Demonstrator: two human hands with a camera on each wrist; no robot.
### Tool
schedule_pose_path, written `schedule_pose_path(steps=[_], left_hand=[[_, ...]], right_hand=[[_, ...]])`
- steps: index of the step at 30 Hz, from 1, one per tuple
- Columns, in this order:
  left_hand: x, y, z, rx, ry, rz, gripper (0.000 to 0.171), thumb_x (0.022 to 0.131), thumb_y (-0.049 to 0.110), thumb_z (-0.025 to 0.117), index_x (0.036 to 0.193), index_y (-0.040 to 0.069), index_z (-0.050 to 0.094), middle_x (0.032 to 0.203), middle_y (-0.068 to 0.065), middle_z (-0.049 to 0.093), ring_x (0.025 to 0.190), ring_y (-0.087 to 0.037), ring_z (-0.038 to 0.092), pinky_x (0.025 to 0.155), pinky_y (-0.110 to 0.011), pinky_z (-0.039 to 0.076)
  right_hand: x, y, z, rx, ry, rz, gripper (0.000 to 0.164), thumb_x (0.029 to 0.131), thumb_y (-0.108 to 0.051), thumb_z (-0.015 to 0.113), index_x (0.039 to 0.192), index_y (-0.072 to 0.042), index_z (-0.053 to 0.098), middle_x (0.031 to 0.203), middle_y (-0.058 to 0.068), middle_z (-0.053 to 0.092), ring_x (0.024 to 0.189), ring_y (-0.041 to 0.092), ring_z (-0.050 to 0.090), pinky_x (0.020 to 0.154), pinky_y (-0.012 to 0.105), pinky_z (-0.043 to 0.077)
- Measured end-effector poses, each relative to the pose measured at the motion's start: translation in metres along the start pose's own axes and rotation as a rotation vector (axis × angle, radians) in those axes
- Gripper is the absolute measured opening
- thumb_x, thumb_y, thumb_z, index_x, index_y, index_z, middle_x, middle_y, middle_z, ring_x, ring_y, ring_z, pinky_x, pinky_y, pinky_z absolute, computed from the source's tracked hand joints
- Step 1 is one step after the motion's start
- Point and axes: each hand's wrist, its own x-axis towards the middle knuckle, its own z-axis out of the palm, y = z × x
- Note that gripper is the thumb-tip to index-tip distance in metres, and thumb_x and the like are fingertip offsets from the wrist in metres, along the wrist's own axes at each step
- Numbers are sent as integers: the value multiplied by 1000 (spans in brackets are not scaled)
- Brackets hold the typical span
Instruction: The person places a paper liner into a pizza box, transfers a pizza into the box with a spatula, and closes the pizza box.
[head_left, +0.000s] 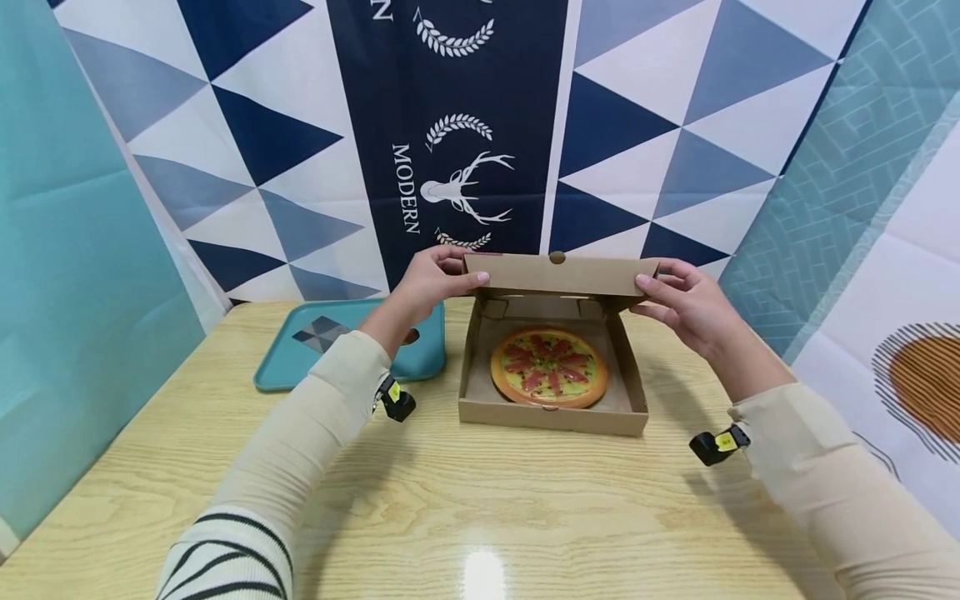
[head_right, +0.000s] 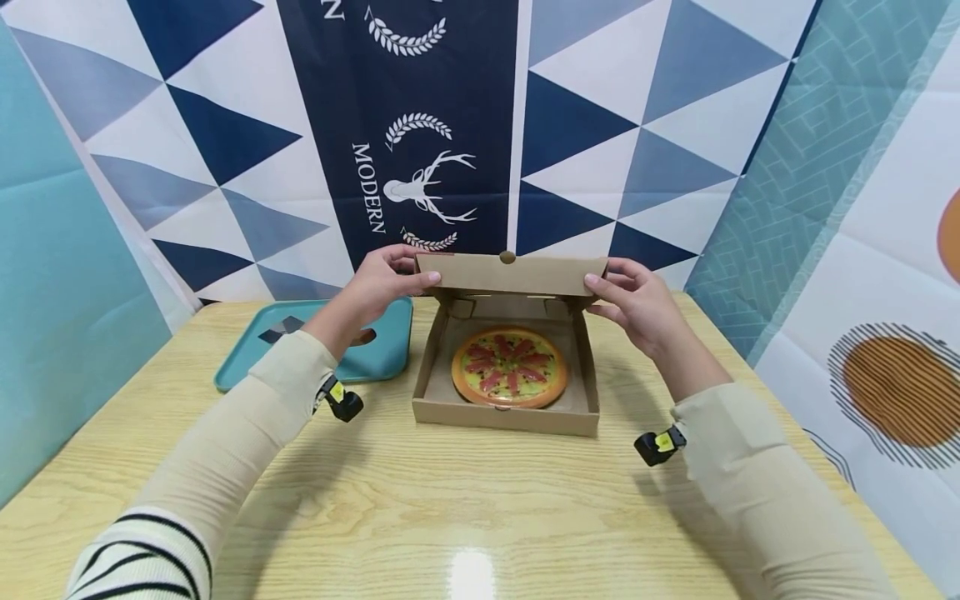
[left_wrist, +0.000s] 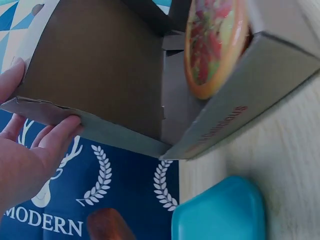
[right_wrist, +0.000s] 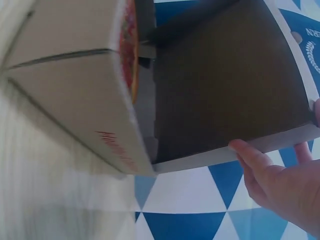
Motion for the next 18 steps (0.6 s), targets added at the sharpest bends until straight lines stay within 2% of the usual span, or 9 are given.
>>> schedule_pose_path(steps=[4,8,14,18], left_hand=[[-4,-7,0,46,17,21,51,78,24,84,124,14,64,122,-7,58,112,-24,51,98,-40,46],[-8,-12,1,57,18,44,46,76,22,86,118,14,68,118,-6,60,107,-24,52,92,-38,48],[-15,-20,1,78,-25,84,45,74,18,87,114,10,68,109,-7,61,100,-22,53,81,-33,51],[-20,-25,0,85,-61,105,43,74,16,87,111,9,68,106,-8,64,97,-24,57,79,-32,53]], right_hand=[[-2,6,-2,-20,-17,-14,23,92,3,62,109,-12,67,107,9,55,94,19,65,82,33,57],[-4,9,-4,-80,-19,-23,24,92,3,63,109,-12,69,108,10,53,95,17,64,84,29,55],[-11,15,-9,-189,-53,-26,27,90,5,64,111,-12,70,107,10,50,93,15,62,82,22,54],[-15,18,-11,-264,-94,-33,28,88,5,67,114,-8,67,112,9,51,92,16,61,81,22,54]])
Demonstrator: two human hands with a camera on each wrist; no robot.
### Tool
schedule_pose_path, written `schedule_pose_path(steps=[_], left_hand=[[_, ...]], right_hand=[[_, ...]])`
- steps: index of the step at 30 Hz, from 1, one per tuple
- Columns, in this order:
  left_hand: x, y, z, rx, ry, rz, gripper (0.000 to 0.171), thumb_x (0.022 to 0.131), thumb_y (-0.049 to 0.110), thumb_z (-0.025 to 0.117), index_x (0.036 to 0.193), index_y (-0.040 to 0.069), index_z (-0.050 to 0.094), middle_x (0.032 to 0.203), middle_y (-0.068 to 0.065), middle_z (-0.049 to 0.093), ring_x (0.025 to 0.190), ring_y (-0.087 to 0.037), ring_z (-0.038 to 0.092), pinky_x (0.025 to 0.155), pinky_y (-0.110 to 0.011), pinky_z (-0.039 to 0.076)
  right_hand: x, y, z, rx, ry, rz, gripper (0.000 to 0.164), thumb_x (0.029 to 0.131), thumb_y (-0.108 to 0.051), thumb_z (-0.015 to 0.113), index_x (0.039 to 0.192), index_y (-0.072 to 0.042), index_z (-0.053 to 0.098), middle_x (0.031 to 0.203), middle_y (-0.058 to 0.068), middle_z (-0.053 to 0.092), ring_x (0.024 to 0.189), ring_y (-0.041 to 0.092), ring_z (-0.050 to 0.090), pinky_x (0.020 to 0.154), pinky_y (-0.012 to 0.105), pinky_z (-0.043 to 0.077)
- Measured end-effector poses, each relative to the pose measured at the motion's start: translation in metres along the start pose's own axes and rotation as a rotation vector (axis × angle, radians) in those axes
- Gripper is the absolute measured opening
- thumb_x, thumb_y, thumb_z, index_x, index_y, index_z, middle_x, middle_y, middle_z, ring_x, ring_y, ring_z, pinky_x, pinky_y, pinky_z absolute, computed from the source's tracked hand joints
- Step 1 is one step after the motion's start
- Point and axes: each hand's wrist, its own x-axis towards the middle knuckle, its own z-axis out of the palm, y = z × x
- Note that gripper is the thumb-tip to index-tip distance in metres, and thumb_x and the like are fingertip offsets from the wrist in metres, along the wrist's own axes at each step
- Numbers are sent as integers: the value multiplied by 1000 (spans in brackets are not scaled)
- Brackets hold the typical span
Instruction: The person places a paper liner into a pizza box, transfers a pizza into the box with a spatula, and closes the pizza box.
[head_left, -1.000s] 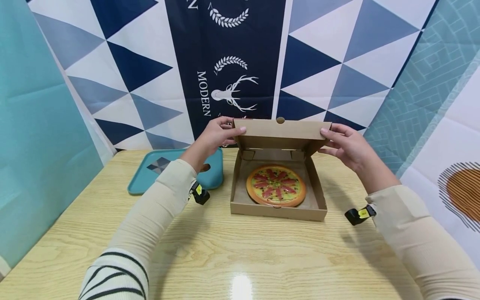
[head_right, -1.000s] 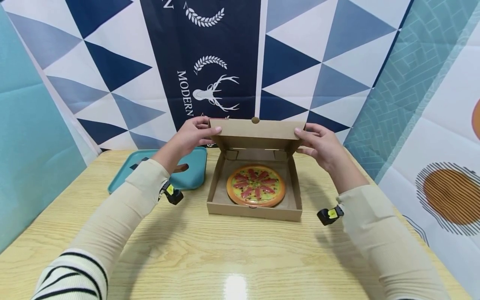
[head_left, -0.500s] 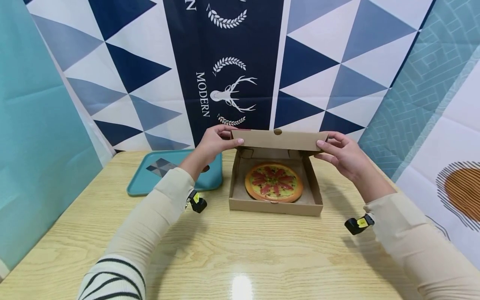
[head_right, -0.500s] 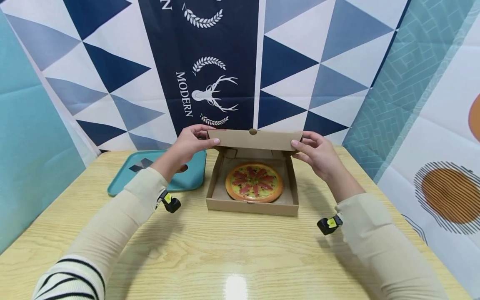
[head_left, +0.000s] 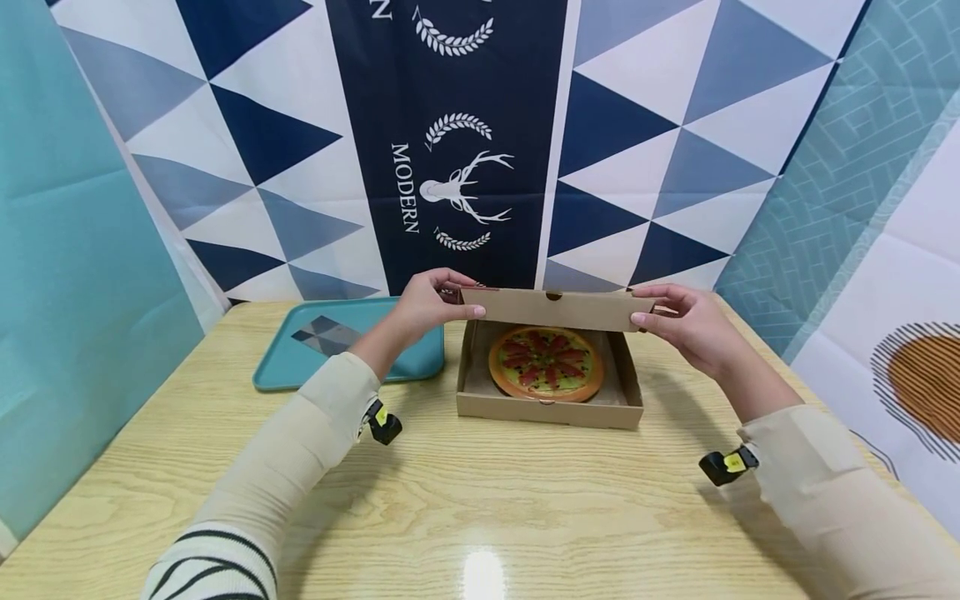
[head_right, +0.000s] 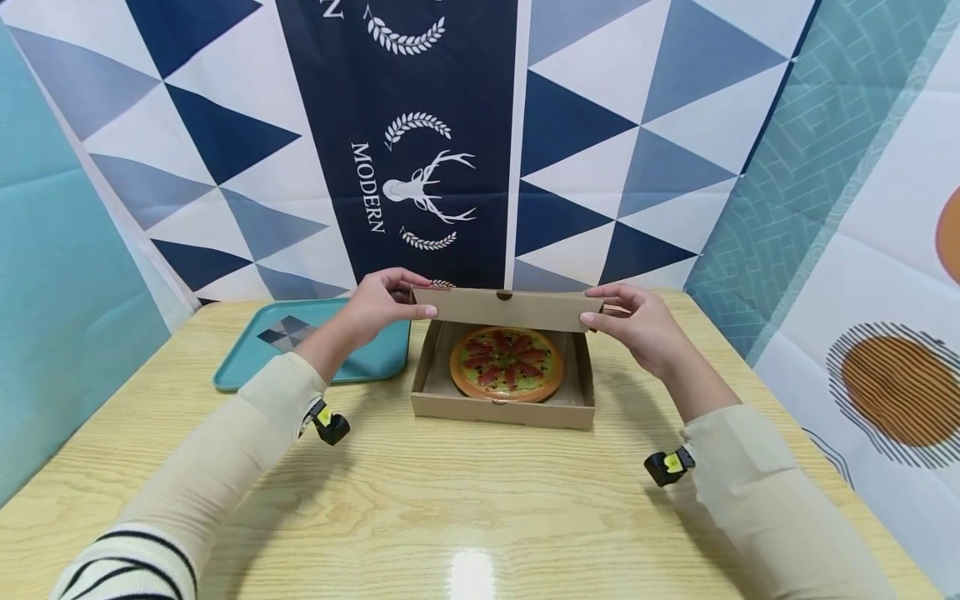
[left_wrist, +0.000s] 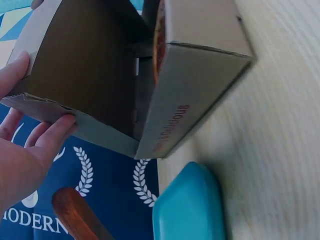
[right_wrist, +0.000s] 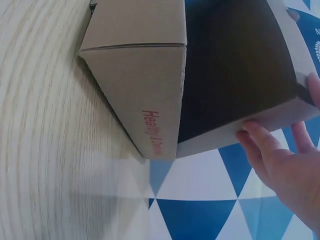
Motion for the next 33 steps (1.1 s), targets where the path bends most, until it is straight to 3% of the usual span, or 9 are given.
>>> schedule_pose_path(steps=[4,7,11,15,20,33], left_hand=[[-6,-4,2,37,-24,-30,42,73,17,88,109,10,68,109,-7,63,101,-28,58,80,-33,54],[-9,-8,5,84,-38,-50,44,71,16,89,108,10,68,113,-5,62,102,-28,58,81,-33,54],[-14,-15,10,191,-52,-39,46,68,18,91,107,10,69,111,-4,65,102,-25,61,87,-34,53],[-18,-19,13,311,-64,-14,45,66,20,92,103,10,69,105,-4,68,100,-23,63,89,-35,53],[-23,-21,18,434,-83,11,42,66,21,93,99,11,68,103,-2,67,99,-22,64,89,-35,53],[-30,-22,27,604,-160,58,40,67,16,92,98,9,69,106,-4,65,98,-21,58,87,-33,51]], right_hand=[[-3,3,-1,-153,-11,29,30,88,1,70,116,-7,63,116,4,52,91,14,62,80,20,53],[-5,5,-3,-304,-30,83,41,87,-5,72,124,0,55,124,9,50,96,14,61,82,20,52],[-9,7,-3,-433,-87,145,57,85,-11,76,130,7,47,139,21,41,120,28,52,85,20,51],[-12,6,-1,-512,-143,155,57,82,-10,79,128,5,49,144,24,38,134,44,37,88,26,52],[-13,6,2,-603,-191,132,51,79,-7,81,121,3,54,141,25,42,131,47,40,92,38,52],[-15,14,9,-749,-241,72,40,72,4,82,106,2,61,125,22,52,120,48,51,91,45,51]])
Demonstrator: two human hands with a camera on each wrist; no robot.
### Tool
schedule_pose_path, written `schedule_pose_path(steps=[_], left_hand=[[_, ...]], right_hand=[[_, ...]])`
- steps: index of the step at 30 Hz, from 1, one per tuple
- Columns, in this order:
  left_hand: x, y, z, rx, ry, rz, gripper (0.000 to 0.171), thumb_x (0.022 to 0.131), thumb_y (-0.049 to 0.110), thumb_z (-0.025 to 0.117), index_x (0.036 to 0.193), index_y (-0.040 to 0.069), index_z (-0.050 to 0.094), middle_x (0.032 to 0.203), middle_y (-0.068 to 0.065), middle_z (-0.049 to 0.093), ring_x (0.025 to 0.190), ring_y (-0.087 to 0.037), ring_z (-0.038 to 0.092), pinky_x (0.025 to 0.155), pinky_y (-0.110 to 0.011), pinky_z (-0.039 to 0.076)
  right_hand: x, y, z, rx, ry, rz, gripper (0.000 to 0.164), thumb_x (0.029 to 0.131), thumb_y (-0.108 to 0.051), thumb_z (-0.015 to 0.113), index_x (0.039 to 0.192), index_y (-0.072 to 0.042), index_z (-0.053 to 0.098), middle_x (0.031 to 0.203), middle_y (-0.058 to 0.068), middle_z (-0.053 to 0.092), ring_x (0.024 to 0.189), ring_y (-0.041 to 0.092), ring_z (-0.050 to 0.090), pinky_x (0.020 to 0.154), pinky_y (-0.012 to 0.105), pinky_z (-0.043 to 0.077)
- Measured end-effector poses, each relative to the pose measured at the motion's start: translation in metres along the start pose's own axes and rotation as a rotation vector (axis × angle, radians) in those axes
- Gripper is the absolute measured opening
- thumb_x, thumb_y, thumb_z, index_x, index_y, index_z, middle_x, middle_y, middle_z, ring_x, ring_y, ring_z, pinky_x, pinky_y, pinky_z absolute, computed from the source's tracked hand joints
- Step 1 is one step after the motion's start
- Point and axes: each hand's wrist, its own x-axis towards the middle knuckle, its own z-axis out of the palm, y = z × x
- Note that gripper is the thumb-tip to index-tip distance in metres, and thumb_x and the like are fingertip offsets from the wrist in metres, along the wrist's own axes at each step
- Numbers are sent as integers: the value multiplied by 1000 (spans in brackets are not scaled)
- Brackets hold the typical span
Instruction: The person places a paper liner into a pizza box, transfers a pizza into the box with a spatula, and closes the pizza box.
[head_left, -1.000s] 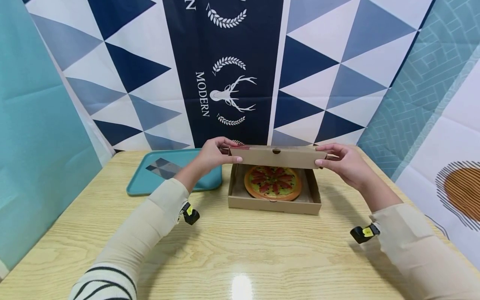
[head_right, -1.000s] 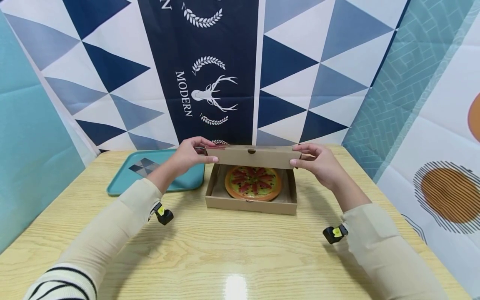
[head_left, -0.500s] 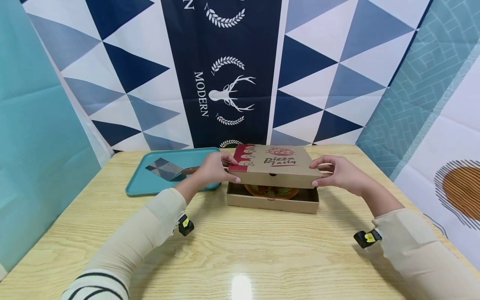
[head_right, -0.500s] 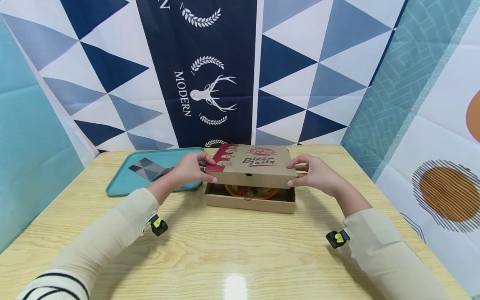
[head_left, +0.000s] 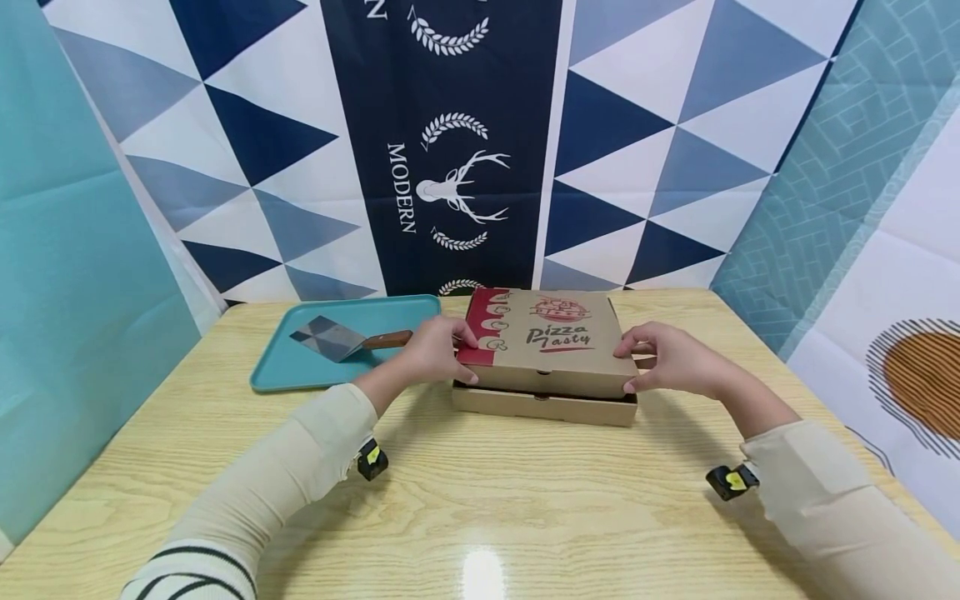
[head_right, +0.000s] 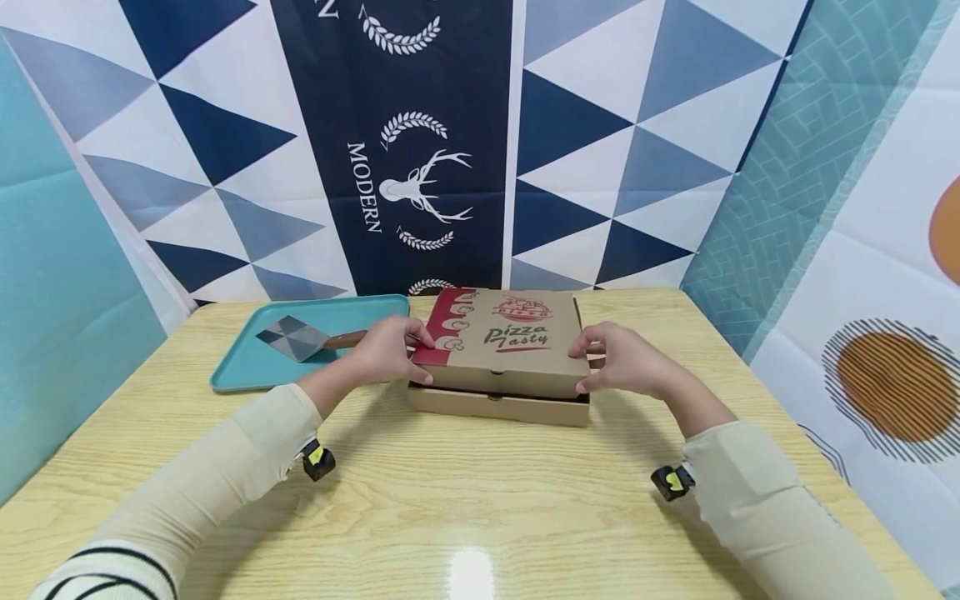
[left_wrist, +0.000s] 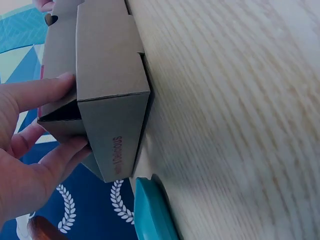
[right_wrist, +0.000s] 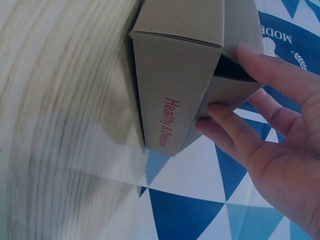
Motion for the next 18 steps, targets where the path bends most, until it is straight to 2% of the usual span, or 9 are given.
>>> schedule_pose_path(steps=[6,10,14,18], left_hand=[[-1,1,2,95,-5,46,40,66,19,92,98,9,69,100,-3,65,90,-19,53,77,-30,48],[-1,0,1,136,-16,63,41,66,22,92,98,9,68,95,-2,62,89,-18,51,75,-30,47],[0,2,-4,176,-76,66,39,71,25,89,102,10,69,94,1,63,87,-17,51,75,-28,46],[2,8,-13,225,-145,99,34,80,27,83,107,9,72,94,-1,65,86,-19,53,75,-30,47]], right_hand=[[0,-3,7,-102,7,-56,39,69,8,82,102,4,61,122,26,53,112,44,56,88,46,53],[0,-5,8,-147,-1,-73,41,67,10,82,101,5,61,118,23,56,108,40,59,87,43,54],[0,-11,3,-228,-29,-90,32,74,1,82,101,3,64,116,21,59,107,37,59,89,46,53],[1,-21,-2,-323,-20,-154,20,85,-9,75,103,0,70,118,21,59,109,37,57,89,49,53]])
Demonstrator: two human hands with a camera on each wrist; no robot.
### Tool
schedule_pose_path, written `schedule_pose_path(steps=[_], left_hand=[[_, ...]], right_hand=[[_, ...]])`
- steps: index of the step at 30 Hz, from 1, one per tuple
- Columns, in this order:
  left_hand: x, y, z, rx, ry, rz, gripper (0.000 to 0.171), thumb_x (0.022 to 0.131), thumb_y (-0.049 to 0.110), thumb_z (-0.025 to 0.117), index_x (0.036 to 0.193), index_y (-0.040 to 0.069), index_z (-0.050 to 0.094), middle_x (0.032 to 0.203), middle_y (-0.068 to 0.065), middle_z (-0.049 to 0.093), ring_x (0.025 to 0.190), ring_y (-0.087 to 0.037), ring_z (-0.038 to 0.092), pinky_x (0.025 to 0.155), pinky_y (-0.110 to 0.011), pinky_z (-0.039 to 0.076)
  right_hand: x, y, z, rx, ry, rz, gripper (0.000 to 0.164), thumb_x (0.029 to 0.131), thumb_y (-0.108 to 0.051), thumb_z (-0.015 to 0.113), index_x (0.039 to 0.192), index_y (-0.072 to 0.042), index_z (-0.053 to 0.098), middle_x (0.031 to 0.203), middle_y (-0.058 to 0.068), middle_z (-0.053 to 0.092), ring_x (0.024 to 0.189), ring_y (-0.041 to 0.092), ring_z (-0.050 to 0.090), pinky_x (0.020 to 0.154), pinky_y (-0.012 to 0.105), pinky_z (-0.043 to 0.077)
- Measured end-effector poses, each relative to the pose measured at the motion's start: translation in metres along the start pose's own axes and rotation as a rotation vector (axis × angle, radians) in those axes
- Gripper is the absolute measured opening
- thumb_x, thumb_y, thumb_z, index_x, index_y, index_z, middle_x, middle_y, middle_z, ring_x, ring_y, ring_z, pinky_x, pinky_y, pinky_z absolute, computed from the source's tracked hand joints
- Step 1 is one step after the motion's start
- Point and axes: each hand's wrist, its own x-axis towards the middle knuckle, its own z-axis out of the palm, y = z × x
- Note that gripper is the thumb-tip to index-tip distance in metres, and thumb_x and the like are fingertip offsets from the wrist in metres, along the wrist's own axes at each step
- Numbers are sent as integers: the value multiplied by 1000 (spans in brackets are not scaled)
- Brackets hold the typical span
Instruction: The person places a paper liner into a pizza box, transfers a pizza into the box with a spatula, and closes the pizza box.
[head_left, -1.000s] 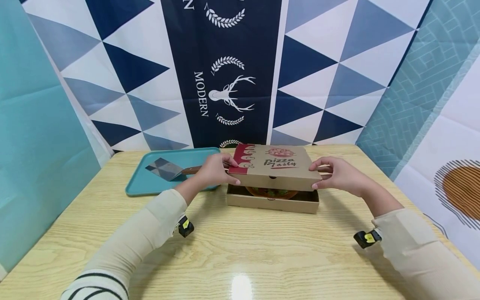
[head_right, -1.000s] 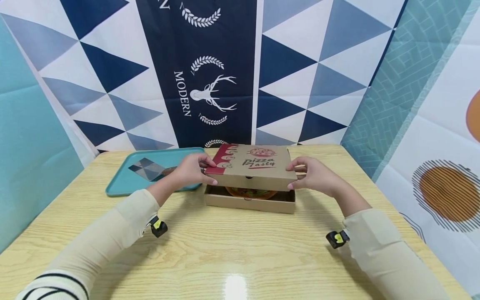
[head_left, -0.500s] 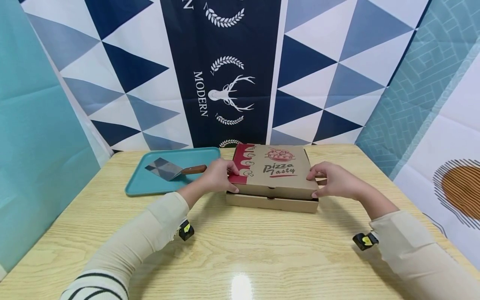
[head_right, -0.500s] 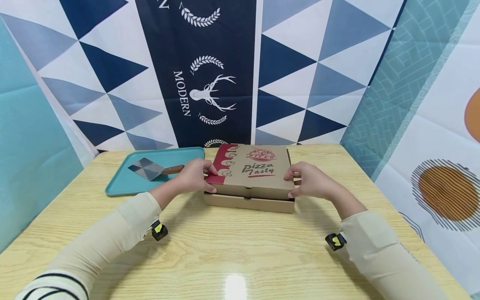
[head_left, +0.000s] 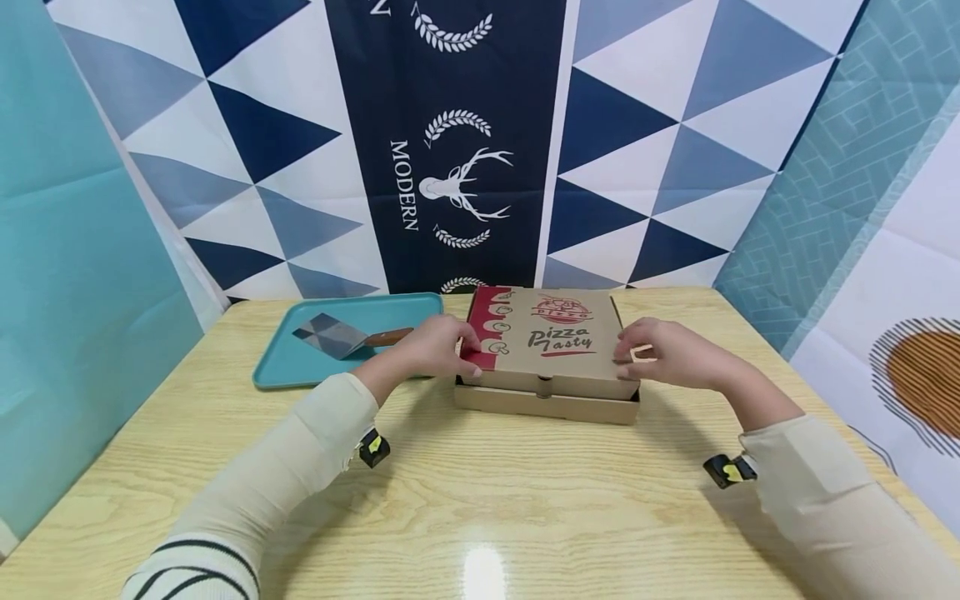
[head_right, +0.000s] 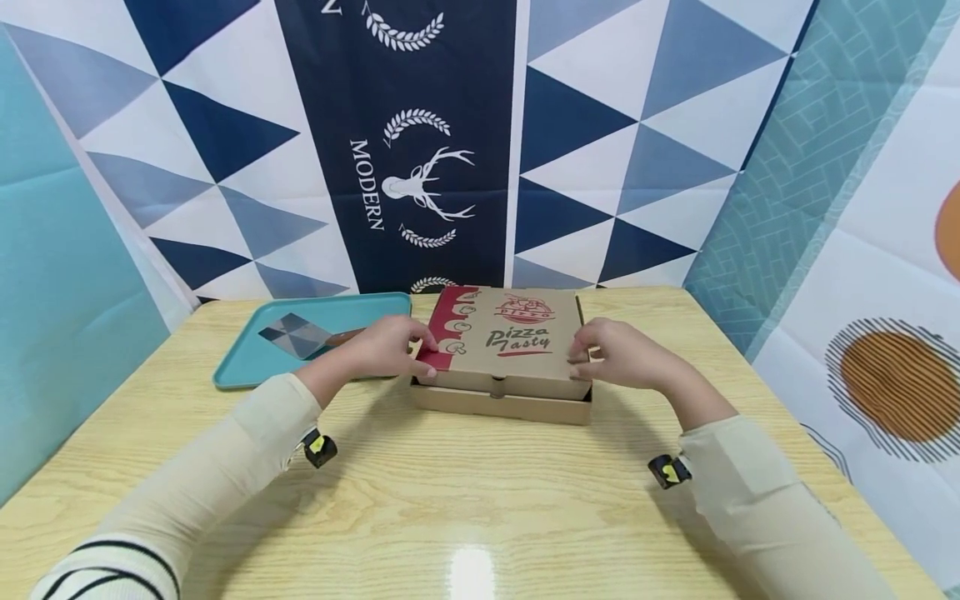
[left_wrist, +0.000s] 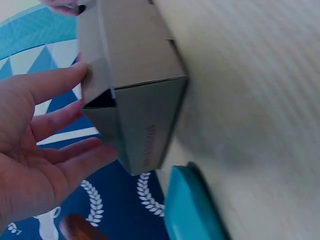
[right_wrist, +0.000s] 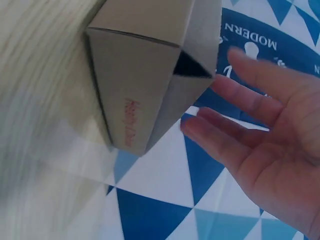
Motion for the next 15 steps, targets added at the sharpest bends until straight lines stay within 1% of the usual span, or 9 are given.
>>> schedule_pose_path(steps=[1,2,4,7,8,10,12,15], left_hand=[[1,1,-2,15,-8,18,34,82,27,81,109,9,72,97,-2,66,88,-20,54,77,-31,47],[2,3,-4,24,-12,41,33,84,26,79,111,9,73,103,-3,67,93,-21,56,82,-32,48],[5,5,-5,21,-19,93,31,89,22,74,116,9,72,117,-7,66,108,-23,57,92,-35,48],[10,7,-3,10,-39,168,29,95,18,65,123,10,69,136,-9,57,127,-24,50,106,-39,41],[11,8,-1,4,-50,184,29,96,16,62,124,10,69,138,-10,55,131,-24,47,107,-40,40],[13,7,2,4,-75,204,29,97,13,60,126,11,68,139,-10,55,131,-24,47,107,-39,40],[14,7,5,14,-90,209,29,97,12,60,126,11,68,139,-10,55,130,-23,49,106,-38,41],[14,7,7,19,-100,214,29,97,10,61,125,11,69,138,-10,56,129,-23,50,106,-37,42]], right_hand=[[1,-2,-1,-21,8,-19,18,87,-8,73,104,-1,71,119,22,59,110,38,56,88,49,53],[3,-4,-1,-45,17,-38,18,89,-7,71,106,-1,71,120,22,59,111,39,56,87,50,53],[5,-7,-1,-87,29,-70,20,90,-3,68,110,-1,71,121,23,59,110,39,56,86,51,53],[9,-10,3,-131,28,-109,21,90,2,65,110,-1,71,118,21,61,107,37,58,84,50,52],[9,-11,4,-139,25,-120,22,89,3,65,110,-2,72,117,20,61,106,36,58,83,49,52],[10,-12,7,-144,15,-133,23,88,3,67,110,-2,72,115,18,62,103,33,59,81,47,52],[10,-12,9,-141,5,-134,24,87,3,69,110,-3,71,113,16,62,100,30,59,79,44,53],[9,-12,12,-140,-7,-124,24,86,3,70,110,-2,71,112,15,61,90,23,58,73,38,52]])
